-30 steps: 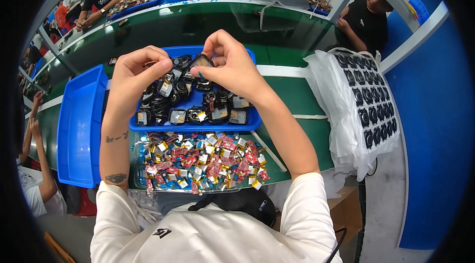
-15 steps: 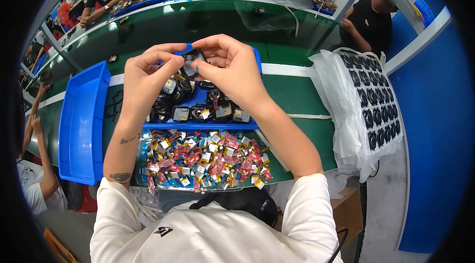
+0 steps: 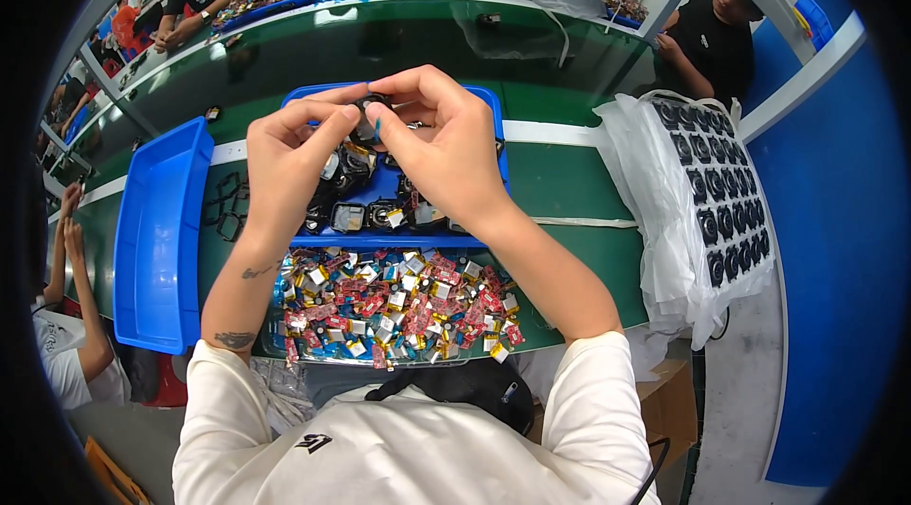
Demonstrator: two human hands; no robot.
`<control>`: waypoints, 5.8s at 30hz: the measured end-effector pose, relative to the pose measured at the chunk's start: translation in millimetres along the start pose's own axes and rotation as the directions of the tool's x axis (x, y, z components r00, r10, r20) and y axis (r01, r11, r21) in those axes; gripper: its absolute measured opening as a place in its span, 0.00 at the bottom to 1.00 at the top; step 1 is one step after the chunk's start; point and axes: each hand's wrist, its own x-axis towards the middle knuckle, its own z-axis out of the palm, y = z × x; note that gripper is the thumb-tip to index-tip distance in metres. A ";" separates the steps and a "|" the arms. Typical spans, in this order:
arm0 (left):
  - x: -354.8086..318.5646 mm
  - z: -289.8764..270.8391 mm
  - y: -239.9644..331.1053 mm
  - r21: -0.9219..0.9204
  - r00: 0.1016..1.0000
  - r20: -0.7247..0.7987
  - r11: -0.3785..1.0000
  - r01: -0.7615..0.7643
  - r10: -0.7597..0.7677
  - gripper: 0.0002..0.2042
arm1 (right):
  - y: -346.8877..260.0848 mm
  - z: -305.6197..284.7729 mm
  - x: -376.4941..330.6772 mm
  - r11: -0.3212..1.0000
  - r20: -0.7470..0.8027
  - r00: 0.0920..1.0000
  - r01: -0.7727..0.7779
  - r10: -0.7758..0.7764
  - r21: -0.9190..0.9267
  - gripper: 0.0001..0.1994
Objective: Manually assemble small electronic components by snapping together parts and organizing them into trays.
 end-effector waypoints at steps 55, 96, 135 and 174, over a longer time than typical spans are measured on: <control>-1.3 -5.4 17.1 -0.192 0.950 0.235 0.948 0.254 -0.207 0.06 | -8.5 -16.6 7.1 0.995 0.005 0.998 0.067 -0.067 0.071 0.06; 146.8 -29.7 -138.2 0.714 0.761 -0.307 0.391 0.581 -0.571 0.26 | -41.7 -23.9 -5.5 0.862 0.554 0.810 0.411 -0.195 -0.297 0.04; -122.2 -70.9 -20.5 0.820 0.988 0.151 0.564 -0.102 -0.041 0.04 | -36.3 10.3 -26.0 0.830 0.746 0.658 0.359 0.100 -0.428 0.09; 24.2 -48.0 12.5 0.251 0.939 0.343 0.960 -0.127 0.035 0.03 | -16.8 -33.2 6.4 0.940 0.288 0.926 0.299 -0.244 -0.163 0.07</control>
